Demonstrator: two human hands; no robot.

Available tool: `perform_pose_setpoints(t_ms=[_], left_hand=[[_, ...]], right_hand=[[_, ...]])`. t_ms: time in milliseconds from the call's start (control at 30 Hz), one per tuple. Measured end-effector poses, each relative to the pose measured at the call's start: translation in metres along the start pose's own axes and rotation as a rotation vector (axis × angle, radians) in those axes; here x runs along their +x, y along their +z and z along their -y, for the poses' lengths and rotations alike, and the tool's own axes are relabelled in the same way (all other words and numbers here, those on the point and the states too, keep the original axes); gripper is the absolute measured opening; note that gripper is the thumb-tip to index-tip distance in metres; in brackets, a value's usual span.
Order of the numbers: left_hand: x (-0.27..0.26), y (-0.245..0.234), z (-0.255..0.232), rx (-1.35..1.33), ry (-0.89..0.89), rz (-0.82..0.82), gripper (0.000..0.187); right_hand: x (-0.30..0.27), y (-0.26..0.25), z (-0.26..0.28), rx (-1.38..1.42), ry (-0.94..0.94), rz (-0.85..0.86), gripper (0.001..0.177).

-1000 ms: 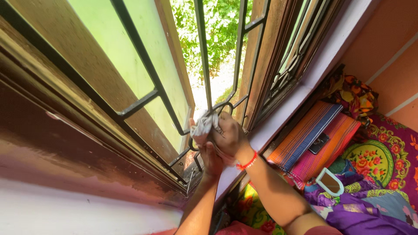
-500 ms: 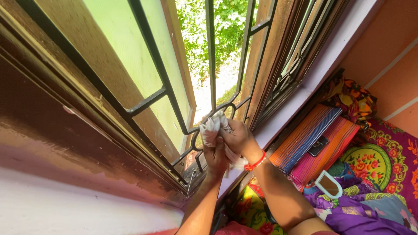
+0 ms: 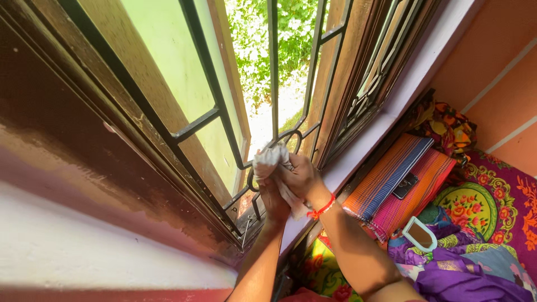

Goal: The person wipes the metal grill and glass panes of a window using a white cloth, cleaning between the bars and reaching across the frame.

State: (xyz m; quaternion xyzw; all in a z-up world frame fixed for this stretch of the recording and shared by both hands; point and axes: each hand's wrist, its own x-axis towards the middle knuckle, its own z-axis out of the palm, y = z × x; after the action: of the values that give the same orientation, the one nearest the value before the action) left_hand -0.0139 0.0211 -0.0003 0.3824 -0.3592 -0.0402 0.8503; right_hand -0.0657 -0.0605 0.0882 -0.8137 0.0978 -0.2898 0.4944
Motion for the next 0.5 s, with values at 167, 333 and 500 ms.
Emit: perform_pose_setpoints(t_ms=[167,333,500], left_hand=[[-0.002,-0.002,0.000,0.166,-0.038,0.025,0.047],[-0.001,0.005,-0.005,0.138,-0.046,0.022,0.040],[0.006,0.009,-0.023,0.395,0.009,0.091,0.044]], right_hand=[[-0.009,-0.007,0.011,-0.205,-0.031,-0.050,0.026],[-0.004,-0.004,0.008,-0.267,-0.078,-0.145,0.024],[-0.012,0.001,0.007,-0.103,-0.075,-0.101,0.021]])
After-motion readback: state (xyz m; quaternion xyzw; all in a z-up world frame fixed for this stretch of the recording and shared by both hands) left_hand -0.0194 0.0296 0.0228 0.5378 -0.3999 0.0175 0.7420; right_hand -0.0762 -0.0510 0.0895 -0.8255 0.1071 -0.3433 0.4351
